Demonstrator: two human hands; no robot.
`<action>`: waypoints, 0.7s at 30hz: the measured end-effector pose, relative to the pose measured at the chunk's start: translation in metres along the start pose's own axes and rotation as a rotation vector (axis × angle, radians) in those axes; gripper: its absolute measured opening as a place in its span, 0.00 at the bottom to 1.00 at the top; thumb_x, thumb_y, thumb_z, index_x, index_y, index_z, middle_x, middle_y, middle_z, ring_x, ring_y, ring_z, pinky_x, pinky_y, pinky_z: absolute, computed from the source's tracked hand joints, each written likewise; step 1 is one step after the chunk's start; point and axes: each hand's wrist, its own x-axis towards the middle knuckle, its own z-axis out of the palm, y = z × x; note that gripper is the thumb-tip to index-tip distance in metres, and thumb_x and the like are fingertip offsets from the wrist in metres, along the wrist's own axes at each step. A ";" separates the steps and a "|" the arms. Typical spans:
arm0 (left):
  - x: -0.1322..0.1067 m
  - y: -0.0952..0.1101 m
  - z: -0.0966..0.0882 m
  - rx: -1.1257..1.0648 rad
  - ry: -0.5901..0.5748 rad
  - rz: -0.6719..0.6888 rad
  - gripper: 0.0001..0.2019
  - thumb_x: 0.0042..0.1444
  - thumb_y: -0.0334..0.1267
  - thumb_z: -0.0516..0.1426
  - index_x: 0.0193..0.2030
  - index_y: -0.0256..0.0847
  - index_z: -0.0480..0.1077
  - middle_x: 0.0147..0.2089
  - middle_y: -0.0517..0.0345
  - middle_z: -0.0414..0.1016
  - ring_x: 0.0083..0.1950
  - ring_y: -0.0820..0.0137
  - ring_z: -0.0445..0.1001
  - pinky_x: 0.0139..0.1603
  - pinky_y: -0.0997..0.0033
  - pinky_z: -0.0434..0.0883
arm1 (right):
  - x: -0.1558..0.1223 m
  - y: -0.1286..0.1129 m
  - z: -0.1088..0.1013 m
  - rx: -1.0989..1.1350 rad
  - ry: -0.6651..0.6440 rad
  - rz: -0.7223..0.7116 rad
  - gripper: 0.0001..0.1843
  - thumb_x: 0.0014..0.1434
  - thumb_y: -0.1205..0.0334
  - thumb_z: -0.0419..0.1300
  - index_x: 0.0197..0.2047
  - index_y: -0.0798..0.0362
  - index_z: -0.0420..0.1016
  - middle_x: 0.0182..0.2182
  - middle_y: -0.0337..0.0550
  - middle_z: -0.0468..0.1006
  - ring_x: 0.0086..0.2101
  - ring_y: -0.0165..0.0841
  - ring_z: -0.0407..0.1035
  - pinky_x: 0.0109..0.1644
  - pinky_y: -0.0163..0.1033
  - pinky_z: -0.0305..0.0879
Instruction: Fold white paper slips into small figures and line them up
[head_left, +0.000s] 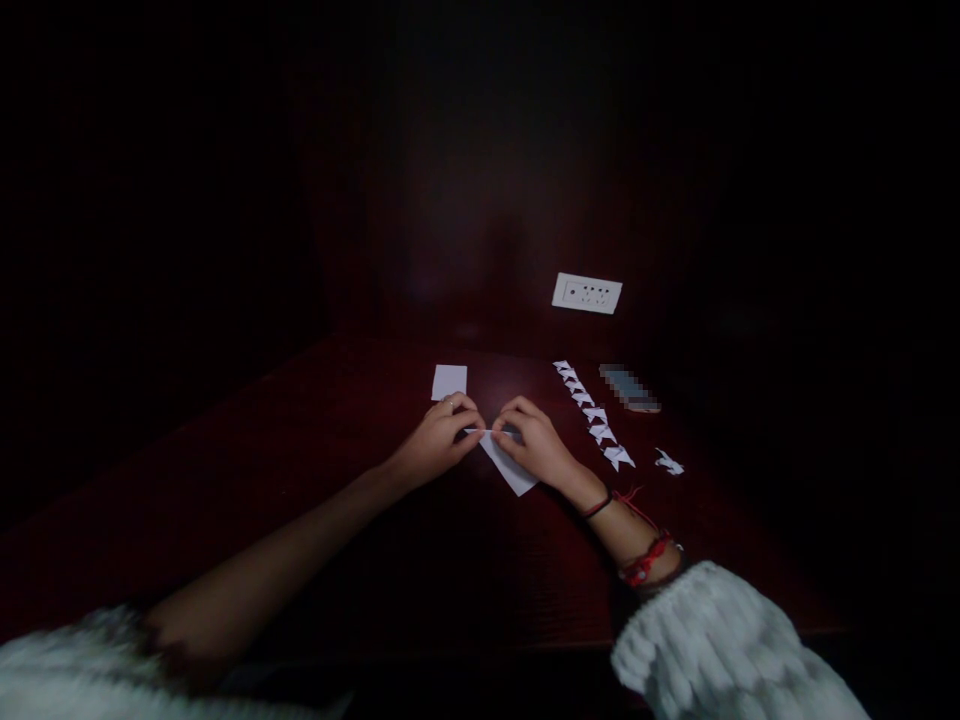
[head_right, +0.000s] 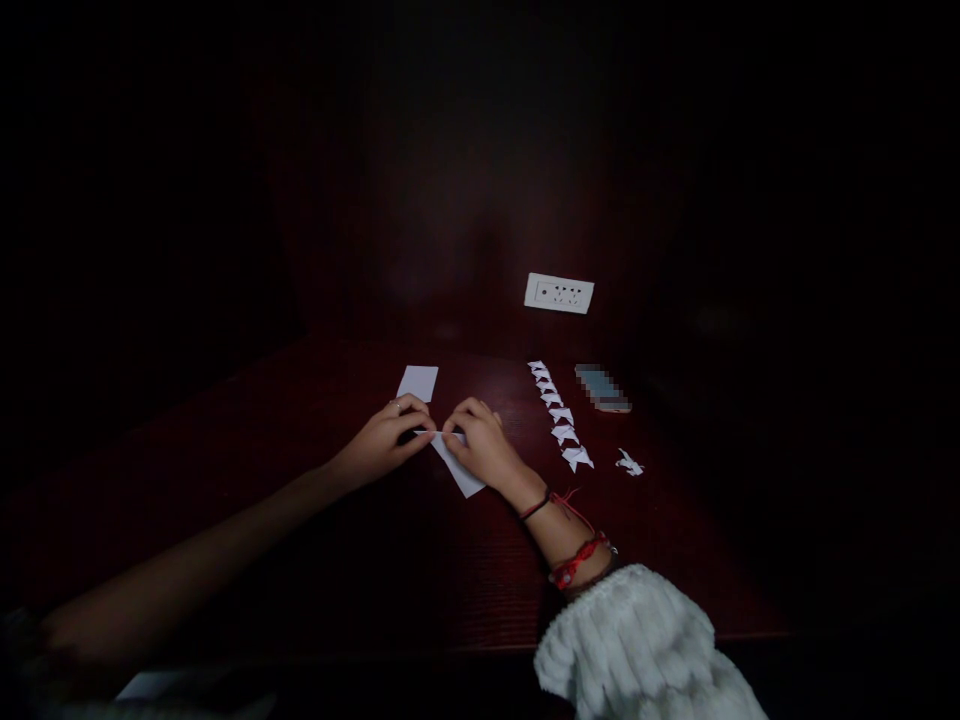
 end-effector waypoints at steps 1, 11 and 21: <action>0.000 0.001 -0.001 0.004 0.007 0.009 0.05 0.51 0.34 0.49 0.30 0.40 0.65 0.37 0.58 0.60 0.41 0.70 0.61 0.43 0.68 0.59 | 0.000 -0.001 0.000 0.001 0.005 -0.002 0.04 0.50 0.65 0.52 0.30 0.53 0.67 0.33 0.40 0.63 0.38 0.30 0.58 0.41 0.36 0.53; 0.001 -0.005 -0.008 0.078 0.038 0.020 0.05 0.50 0.34 0.50 0.29 0.41 0.66 0.38 0.59 0.60 0.42 0.69 0.60 0.45 0.64 0.57 | 0.001 0.004 -0.006 -0.004 0.005 0.009 0.03 0.46 0.69 0.53 0.25 0.55 0.67 0.31 0.40 0.64 0.34 0.29 0.60 0.39 0.34 0.54; 0.000 -0.013 -0.012 0.161 0.060 -0.013 0.05 0.51 0.34 0.49 0.29 0.41 0.66 0.39 0.59 0.60 0.43 0.68 0.60 0.46 0.63 0.56 | 0.003 0.014 -0.009 -0.049 0.048 0.082 0.02 0.44 0.69 0.53 0.23 0.55 0.66 0.30 0.39 0.64 0.33 0.29 0.59 0.39 0.34 0.54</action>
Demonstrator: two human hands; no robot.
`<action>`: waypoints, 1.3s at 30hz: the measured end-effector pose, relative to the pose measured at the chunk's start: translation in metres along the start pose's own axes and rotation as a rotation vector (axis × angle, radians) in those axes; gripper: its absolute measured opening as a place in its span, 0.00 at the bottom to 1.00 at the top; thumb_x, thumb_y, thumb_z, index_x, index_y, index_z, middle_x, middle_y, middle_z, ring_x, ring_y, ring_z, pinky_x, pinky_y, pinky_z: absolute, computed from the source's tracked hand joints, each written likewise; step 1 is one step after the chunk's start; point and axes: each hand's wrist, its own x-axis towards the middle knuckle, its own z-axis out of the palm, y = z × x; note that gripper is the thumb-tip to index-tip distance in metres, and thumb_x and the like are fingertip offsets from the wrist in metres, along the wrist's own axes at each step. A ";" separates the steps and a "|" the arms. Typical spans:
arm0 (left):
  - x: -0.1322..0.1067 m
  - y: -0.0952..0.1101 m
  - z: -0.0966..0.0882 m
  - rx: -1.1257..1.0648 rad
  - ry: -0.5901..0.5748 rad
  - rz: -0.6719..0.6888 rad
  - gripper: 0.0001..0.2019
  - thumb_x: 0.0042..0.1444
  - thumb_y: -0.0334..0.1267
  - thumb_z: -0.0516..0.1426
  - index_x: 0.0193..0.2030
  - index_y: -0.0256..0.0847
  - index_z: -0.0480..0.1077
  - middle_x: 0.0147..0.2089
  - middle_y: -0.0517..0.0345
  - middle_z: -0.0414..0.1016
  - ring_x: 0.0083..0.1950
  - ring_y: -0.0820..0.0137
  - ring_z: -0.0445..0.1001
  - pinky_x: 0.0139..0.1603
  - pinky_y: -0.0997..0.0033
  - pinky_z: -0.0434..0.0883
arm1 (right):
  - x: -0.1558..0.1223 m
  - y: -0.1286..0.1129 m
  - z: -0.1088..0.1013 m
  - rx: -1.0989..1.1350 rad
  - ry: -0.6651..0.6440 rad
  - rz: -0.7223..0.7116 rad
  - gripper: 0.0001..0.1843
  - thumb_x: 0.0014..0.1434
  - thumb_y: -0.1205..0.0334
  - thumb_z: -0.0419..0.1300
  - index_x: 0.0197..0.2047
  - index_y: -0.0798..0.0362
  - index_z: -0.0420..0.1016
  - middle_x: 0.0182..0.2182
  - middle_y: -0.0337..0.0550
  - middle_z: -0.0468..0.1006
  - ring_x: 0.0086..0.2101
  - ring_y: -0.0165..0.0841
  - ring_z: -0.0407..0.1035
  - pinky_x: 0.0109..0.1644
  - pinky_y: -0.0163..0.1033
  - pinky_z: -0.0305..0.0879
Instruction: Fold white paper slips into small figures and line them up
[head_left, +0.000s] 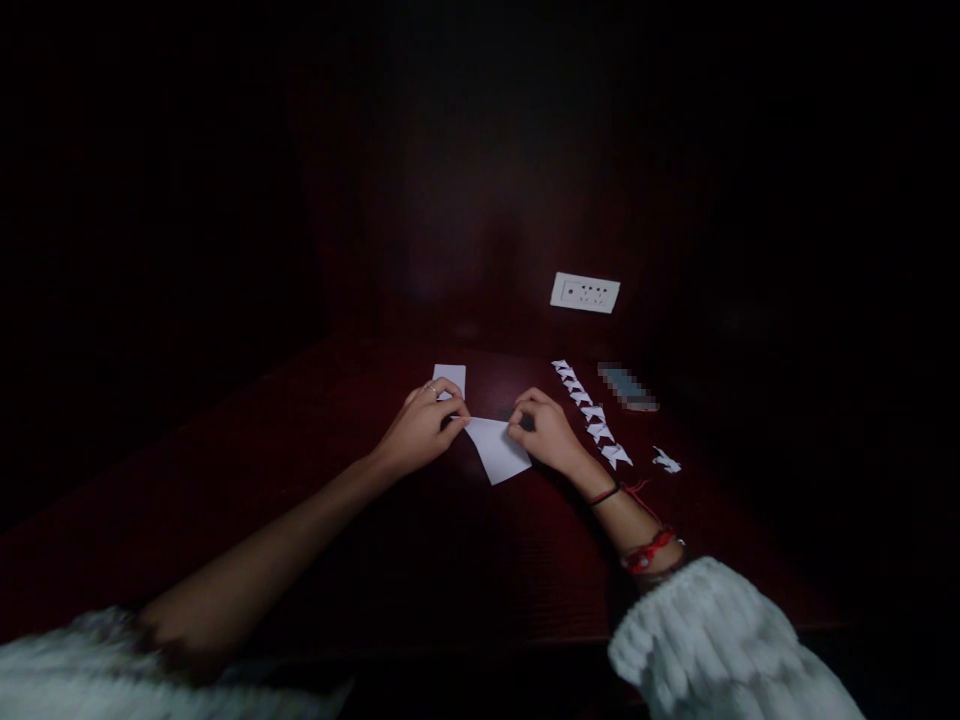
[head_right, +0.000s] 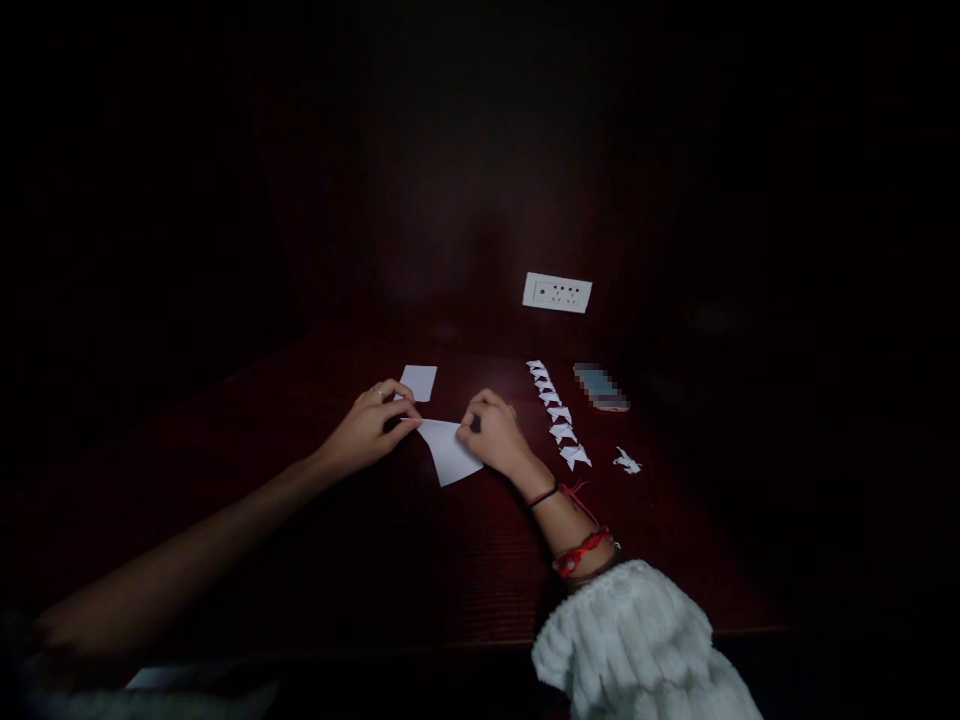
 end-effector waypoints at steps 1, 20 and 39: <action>0.000 0.000 0.000 0.005 0.003 -0.004 0.05 0.51 0.34 0.49 0.29 0.41 0.66 0.39 0.59 0.60 0.43 0.68 0.60 0.46 0.63 0.56 | 0.000 0.001 0.000 -0.006 0.007 0.007 0.01 0.44 0.69 0.53 0.23 0.55 0.65 0.30 0.39 0.64 0.33 0.29 0.59 0.39 0.35 0.54; 0.001 0.014 -0.001 -0.022 0.007 0.097 0.07 0.52 0.35 0.49 0.37 0.42 0.66 0.42 0.57 0.60 0.45 0.67 0.59 0.47 0.64 0.57 | -0.005 -0.025 -0.005 -0.171 -0.012 -0.204 0.07 0.53 0.67 0.49 0.31 0.55 0.67 0.38 0.45 0.63 0.41 0.34 0.54 0.44 0.41 0.48; 0.004 -0.005 -0.017 0.061 -0.042 0.140 0.07 0.52 0.37 0.48 0.31 0.41 0.66 0.45 0.56 0.59 0.48 0.65 0.58 0.49 0.61 0.55 | -0.006 -0.023 -0.003 -0.154 0.018 -0.163 0.06 0.51 0.70 0.48 0.29 0.55 0.65 0.34 0.44 0.64 0.38 0.33 0.55 0.43 0.40 0.48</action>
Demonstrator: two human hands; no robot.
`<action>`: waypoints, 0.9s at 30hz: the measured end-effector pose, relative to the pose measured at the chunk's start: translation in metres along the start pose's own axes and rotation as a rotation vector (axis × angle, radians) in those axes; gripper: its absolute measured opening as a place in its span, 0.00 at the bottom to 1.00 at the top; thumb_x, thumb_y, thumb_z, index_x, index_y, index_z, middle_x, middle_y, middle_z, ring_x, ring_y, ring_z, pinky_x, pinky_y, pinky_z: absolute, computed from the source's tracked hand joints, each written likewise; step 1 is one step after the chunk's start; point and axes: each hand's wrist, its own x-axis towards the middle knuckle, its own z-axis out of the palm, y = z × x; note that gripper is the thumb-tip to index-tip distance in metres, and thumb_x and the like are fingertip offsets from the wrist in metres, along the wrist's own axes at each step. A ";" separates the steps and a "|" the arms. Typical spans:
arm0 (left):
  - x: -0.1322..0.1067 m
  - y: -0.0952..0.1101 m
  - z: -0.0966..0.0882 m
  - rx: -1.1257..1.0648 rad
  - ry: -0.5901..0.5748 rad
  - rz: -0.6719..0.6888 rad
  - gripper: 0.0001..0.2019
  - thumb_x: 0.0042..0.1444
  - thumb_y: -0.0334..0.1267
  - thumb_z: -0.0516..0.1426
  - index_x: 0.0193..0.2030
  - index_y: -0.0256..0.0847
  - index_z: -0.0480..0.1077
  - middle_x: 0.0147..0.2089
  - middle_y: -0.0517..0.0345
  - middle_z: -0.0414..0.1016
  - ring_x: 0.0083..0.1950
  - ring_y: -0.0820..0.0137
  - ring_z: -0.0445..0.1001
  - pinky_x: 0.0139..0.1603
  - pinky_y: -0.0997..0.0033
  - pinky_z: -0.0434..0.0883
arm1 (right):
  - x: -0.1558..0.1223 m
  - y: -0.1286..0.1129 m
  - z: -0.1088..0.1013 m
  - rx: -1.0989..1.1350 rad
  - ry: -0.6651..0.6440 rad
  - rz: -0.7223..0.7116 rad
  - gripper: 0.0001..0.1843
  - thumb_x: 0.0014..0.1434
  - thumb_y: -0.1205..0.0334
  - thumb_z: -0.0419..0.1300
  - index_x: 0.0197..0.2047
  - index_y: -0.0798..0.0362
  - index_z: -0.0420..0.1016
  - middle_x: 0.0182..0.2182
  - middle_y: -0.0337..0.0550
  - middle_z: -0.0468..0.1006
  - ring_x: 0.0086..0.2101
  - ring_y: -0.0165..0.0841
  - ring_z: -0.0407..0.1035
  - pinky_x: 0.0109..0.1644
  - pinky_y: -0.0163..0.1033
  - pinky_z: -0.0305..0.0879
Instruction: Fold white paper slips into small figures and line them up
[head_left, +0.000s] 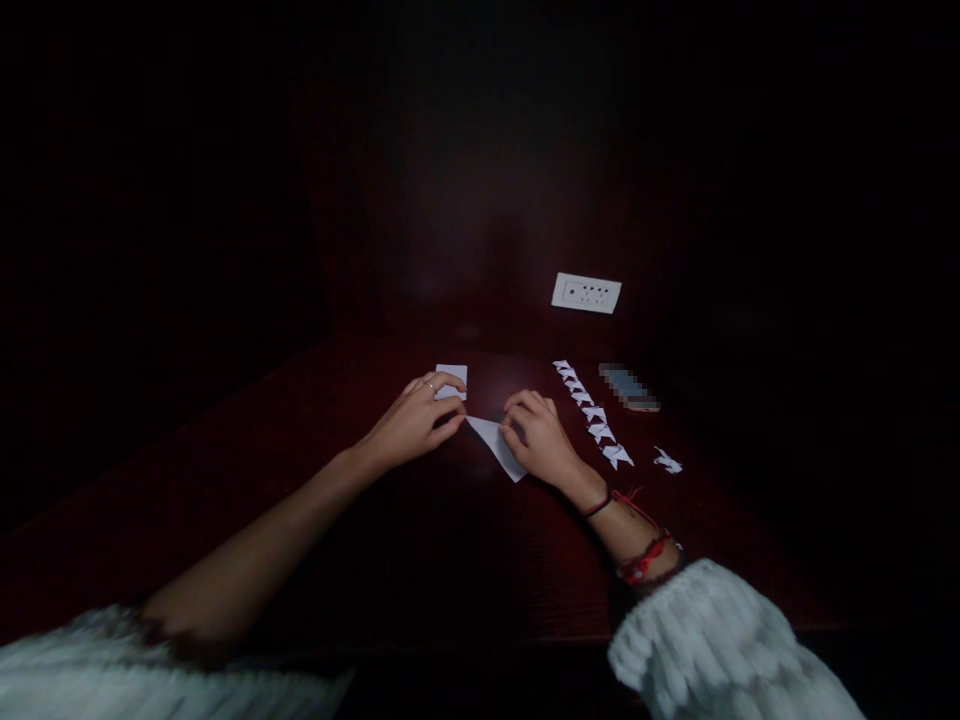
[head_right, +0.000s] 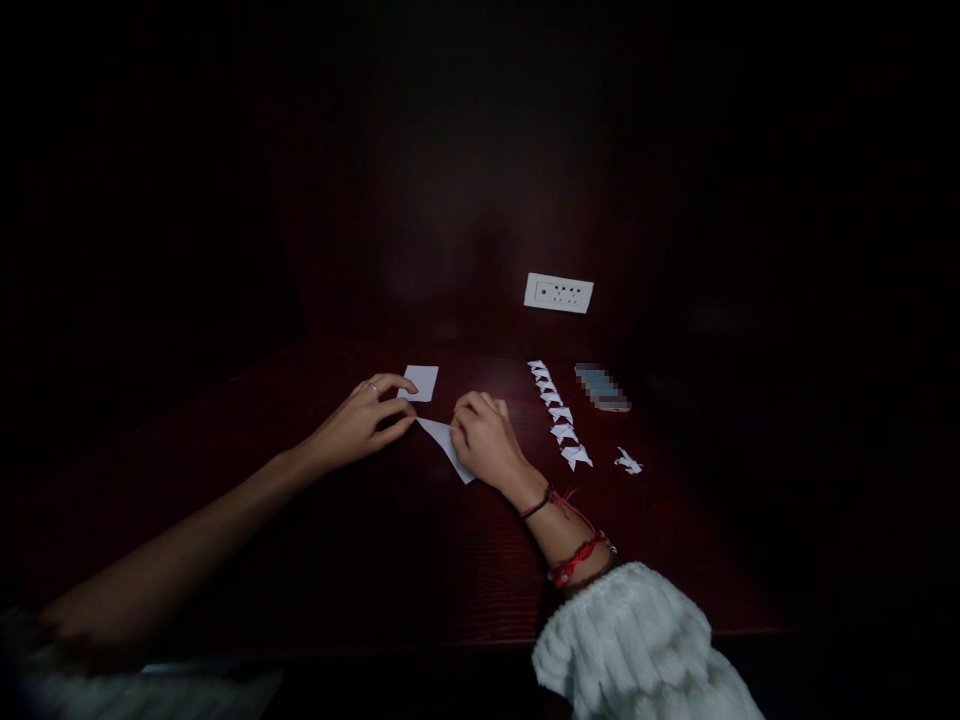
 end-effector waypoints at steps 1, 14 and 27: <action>0.000 -0.003 -0.001 0.012 0.003 -0.003 0.07 0.52 0.37 0.48 0.31 0.41 0.66 0.46 0.56 0.59 0.48 0.65 0.58 0.49 0.61 0.55 | 0.000 0.002 0.001 0.015 0.007 0.017 0.06 0.50 0.70 0.48 0.28 0.55 0.65 0.34 0.43 0.64 0.38 0.33 0.56 0.43 0.40 0.49; -0.005 -0.005 0.007 0.035 0.054 -0.095 0.10 0.54 0.35 0.46 0.42 0.42 0.63 0.48 0.55 0.59 0.49 0.66 0.58 0.48 0.63 0.56 | 0.003 0.026 0.019 0.495 0.036 0.483 0.07 0.46 0.63 0.51 0.26 0.57 0.69 0.21 0.37 0.66 0.24 0.25 0.60 0.28 0.30 0.56; -0.014 -0.005 0.026 -0.133 -0.416 0.153 0.14 0.56 0.42 0.45 0.48 0.48 0.61 0.49 0.61 0.63 0.49 0.71 0.61 0.47 0.71 0.55 | -0.007 0.042 0.038 0.490 -0.165 0.560 0.27 0.36 0.67 0.62 0.43 0.54 0.66 0.31 0.40 0.70 0.29 0.26 0.64 0.33 0.32 0.61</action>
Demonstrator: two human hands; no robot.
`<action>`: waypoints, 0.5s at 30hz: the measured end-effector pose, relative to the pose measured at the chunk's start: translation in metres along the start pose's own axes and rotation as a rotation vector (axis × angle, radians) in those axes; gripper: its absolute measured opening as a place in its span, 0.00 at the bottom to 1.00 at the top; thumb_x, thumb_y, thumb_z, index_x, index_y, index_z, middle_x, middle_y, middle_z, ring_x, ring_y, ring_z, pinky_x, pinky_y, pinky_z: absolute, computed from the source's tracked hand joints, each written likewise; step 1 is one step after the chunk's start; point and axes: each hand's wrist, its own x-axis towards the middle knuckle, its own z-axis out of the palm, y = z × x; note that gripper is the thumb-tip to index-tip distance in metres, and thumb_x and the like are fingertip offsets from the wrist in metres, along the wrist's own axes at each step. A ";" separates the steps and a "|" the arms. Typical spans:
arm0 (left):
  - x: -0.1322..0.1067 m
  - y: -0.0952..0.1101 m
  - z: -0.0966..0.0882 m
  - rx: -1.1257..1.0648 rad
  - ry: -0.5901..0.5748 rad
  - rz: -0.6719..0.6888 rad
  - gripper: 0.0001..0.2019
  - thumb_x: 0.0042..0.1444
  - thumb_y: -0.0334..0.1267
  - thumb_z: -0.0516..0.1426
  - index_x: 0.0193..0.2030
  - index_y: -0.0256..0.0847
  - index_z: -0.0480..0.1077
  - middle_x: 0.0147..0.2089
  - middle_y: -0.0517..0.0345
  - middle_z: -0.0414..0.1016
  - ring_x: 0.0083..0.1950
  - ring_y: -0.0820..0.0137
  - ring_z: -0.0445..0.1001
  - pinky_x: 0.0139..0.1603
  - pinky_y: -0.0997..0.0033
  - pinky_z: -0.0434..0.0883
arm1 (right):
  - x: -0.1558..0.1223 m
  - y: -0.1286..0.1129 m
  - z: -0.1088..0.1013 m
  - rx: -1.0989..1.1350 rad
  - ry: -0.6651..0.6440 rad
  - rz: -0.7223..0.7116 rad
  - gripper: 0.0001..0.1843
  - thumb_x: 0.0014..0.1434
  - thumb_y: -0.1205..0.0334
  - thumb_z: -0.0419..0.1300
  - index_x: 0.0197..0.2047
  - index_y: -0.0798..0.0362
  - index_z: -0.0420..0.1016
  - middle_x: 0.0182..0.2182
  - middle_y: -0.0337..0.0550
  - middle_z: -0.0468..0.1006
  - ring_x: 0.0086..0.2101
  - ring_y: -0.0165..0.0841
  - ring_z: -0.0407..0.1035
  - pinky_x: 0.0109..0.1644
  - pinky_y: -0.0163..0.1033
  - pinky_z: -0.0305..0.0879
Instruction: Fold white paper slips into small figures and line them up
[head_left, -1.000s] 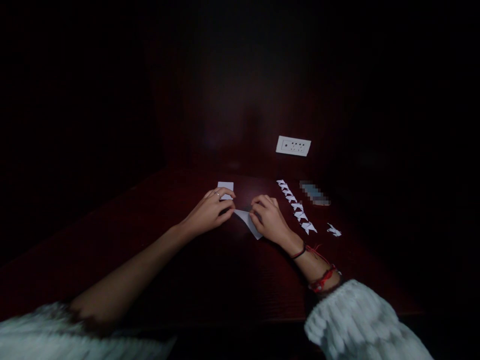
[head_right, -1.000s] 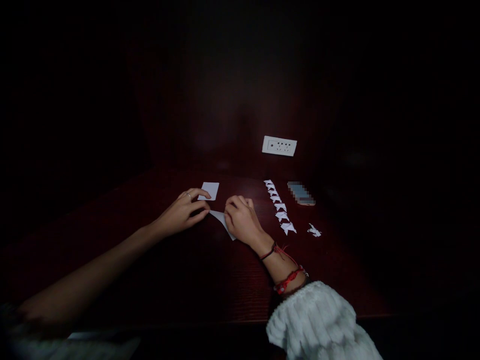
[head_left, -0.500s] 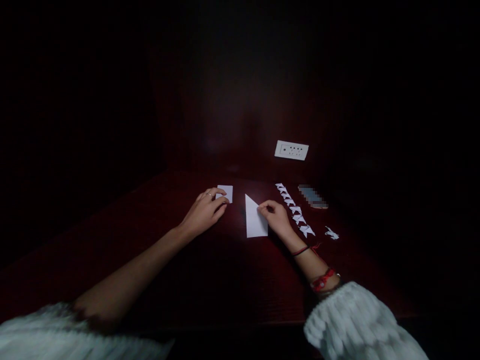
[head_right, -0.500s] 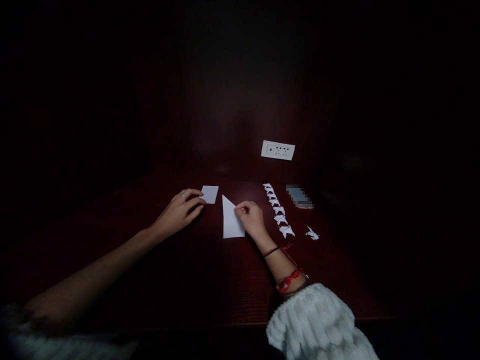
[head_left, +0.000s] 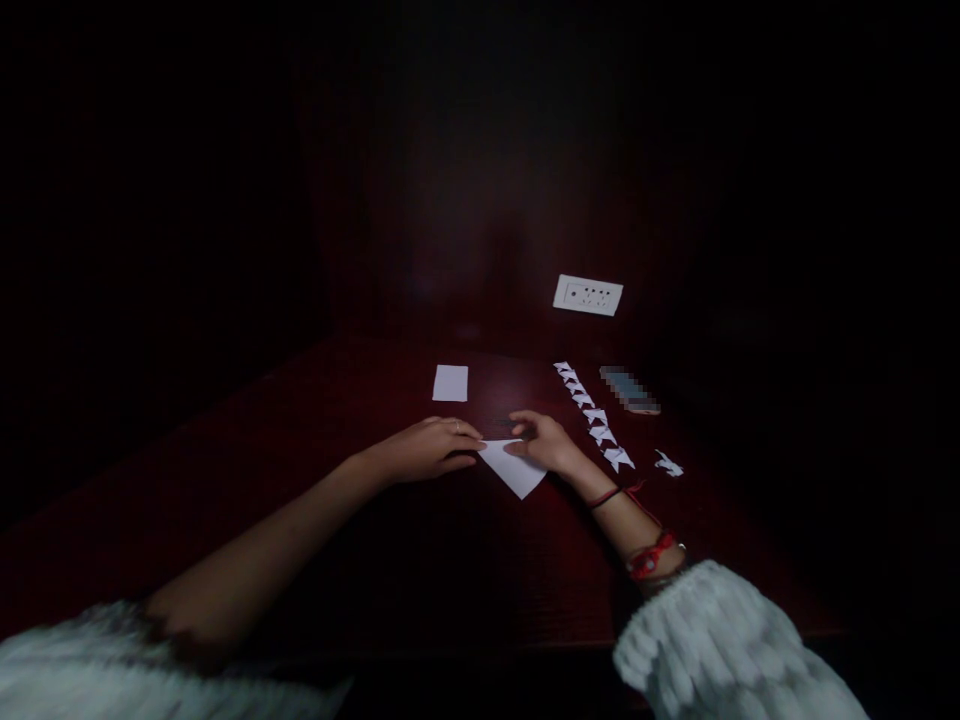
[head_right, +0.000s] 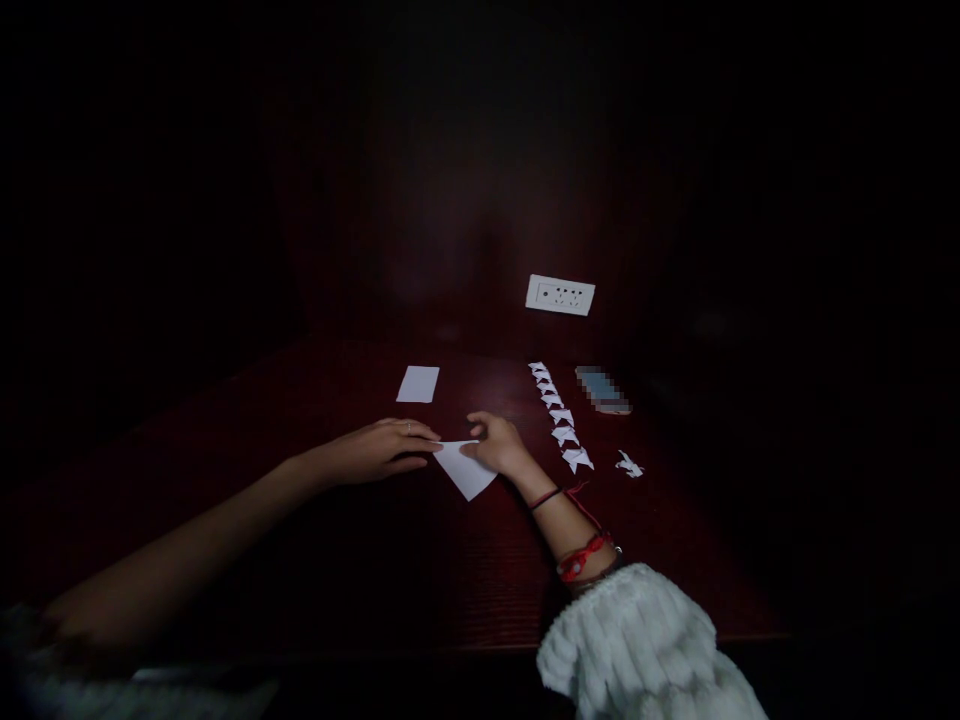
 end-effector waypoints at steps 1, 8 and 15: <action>0.000 0.000 -0.001 0.014 0.004 -0.007 0.13 0.56 0.42 0.45 0.47 0.47 0.62 0.46 0.61 0.65 0.47 0.71 0.62 0.47 0.71 0.55 | 0.000 0.001 -0.003 -0.016 -0.001 0.019 0.29 0.34 0.67 0.63 0.44 0.54 0.65 0.33 0.41 0.70 0.30 0.27 0.65 0.34 0.33 0.61; 0.000 0.014 -0.014 0.050 -0.020 0.003 0.13 0.56 0.39 0.44 0.33 0.41 0.68 0.31 0.59 0.65 0.34 0.73 0.64 0.39 0.74 0.58 | 0.004 0.008 -0.009 0.020 0.051 0.026 0.32 0.34 0.75 0.59 0.47 0.54 0.62 0.33 0.38 0.68 0.27 0.24 0.64 0.33 0.32 0.62; 0.000 0.015 -0.011 -0.121 0.018 0.024 0.08 0.54 0.36 0.47 0.34 0.40 0.66 0.44 0.58 0.63 0.43 0.71 0.63 0.43 0.74 0.57 | 0.005 0.009 -0.002 0.099 0.029 0.023 0.29 0.36 0.70 0.60 0.46 0.54 0.63 0.33 0.39 0.68 0.26 0.23 0.63 0.32 0.31 0.62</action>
